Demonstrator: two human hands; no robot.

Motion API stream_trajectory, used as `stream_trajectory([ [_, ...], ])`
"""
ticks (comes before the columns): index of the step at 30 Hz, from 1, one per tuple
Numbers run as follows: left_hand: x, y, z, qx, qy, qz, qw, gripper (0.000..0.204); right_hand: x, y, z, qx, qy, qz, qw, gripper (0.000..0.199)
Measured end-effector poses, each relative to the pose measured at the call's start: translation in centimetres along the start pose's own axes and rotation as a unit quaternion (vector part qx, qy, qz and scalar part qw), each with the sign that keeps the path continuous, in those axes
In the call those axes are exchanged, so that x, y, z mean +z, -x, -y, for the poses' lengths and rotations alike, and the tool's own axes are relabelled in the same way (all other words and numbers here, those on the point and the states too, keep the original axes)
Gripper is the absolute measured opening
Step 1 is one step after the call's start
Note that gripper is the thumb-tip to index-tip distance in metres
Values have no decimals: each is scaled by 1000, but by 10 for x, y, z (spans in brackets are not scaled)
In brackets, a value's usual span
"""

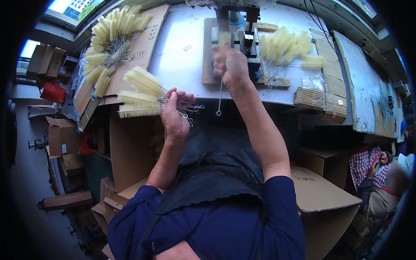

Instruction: Assembling and inspecting small yellow plastic brushes at a manufacturing workbench using a manual press.

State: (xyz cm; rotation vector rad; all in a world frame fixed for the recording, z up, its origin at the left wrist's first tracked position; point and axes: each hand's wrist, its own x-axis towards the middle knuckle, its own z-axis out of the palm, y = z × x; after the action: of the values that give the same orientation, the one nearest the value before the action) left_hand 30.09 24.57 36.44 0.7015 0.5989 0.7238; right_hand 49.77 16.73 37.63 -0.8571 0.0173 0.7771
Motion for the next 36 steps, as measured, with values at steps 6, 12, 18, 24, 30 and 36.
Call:
stream_trajectory([
  [6,9,3,3,-13,-23,11,1000,13,3,-12,13,43,-37,-23,998,50],
  [12,4,0,1,5,-25,13,1000,14,29,20,29,69,-68,-28,995,64],
  [18,4,0,3,2,-22,10,1000,14,47,13,22,87,4,-14,996,51],
  [24,7,-2,6,17,-47,16,999,15,23,21,-7,96,-66,76,990,45],
  [30,2,-7,11,21,-84,34,996,19,-28,33,14,8,-104,53,993,44],
  [36,5,-3,18,4,-81,20,996,16,-44,25,25,17,-146,73,986,42],
])
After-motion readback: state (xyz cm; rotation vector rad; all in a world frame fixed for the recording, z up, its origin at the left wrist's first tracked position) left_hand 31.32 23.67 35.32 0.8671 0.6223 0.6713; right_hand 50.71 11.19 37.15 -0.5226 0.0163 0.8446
